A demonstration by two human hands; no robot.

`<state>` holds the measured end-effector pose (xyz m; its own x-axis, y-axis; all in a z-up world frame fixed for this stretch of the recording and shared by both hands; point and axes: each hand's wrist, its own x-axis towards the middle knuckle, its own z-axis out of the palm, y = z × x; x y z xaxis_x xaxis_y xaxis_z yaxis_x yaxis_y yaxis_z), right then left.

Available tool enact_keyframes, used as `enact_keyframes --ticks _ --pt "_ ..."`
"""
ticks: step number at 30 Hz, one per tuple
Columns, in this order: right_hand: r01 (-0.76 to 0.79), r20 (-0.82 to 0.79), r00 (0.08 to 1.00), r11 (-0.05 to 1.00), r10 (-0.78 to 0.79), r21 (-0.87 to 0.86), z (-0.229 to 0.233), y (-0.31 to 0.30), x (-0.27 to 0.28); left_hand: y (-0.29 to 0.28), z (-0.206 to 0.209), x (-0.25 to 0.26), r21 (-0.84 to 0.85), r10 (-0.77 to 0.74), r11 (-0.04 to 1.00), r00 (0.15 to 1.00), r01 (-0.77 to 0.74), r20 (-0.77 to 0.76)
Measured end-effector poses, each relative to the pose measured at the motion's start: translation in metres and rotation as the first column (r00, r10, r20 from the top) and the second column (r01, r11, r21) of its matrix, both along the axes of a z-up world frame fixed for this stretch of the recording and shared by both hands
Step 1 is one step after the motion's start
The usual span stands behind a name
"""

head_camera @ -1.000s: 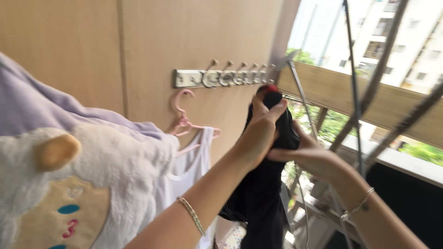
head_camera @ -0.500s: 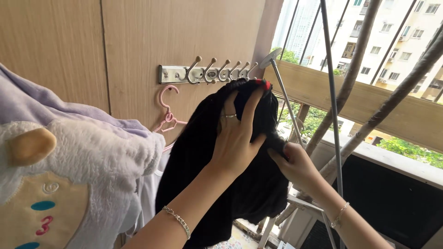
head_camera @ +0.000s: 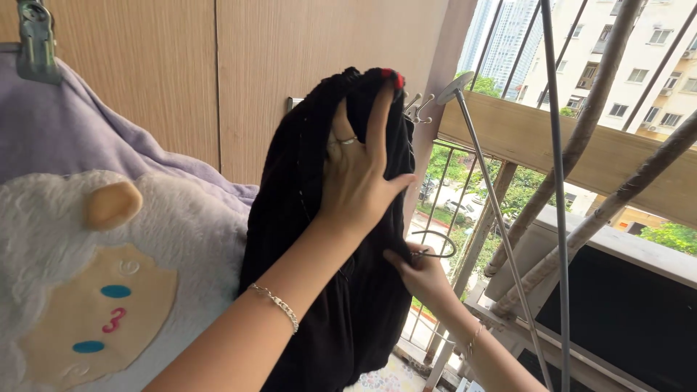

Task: Taking dry clothes off hangers from a laundry rack and placing them in a basket.

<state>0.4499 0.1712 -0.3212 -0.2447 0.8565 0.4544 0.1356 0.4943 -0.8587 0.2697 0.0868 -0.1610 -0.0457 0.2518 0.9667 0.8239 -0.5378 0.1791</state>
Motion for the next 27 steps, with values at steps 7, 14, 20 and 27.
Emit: enact_keyframes --ticks 7,14,20,27 --pt "0.259 -0.057 0.961 0.955 -0.269 -0.146 0.077 0.000 0.033 0.000 -0.026 -0.051 -0.064 0.105 0.992 0.988 -0.113 -0.112" --pt "0.302 0.389 0.894 0.941 -0.224 -0.151 0.101 -0.025 0.045 0.037 -0.058 -0.083 -0.140 0.124 0.976 0.955 -0.166 -0.269" --pt "0.211 0.711 0.677 0.976 -0.191 0.062 0.076 -0.016 0.061 0.015 -0.043 -0.084 -0.217 0.086 0.966 0.965 -0.141 -0.247" --pt "0.431 0.606 0.712 0.902 -0.354 0.021 0.055 -0.002 0.070 0.023 -0.053 -0.096 -0.253 0.048 0.962 0.975 -0.104 -0.219"
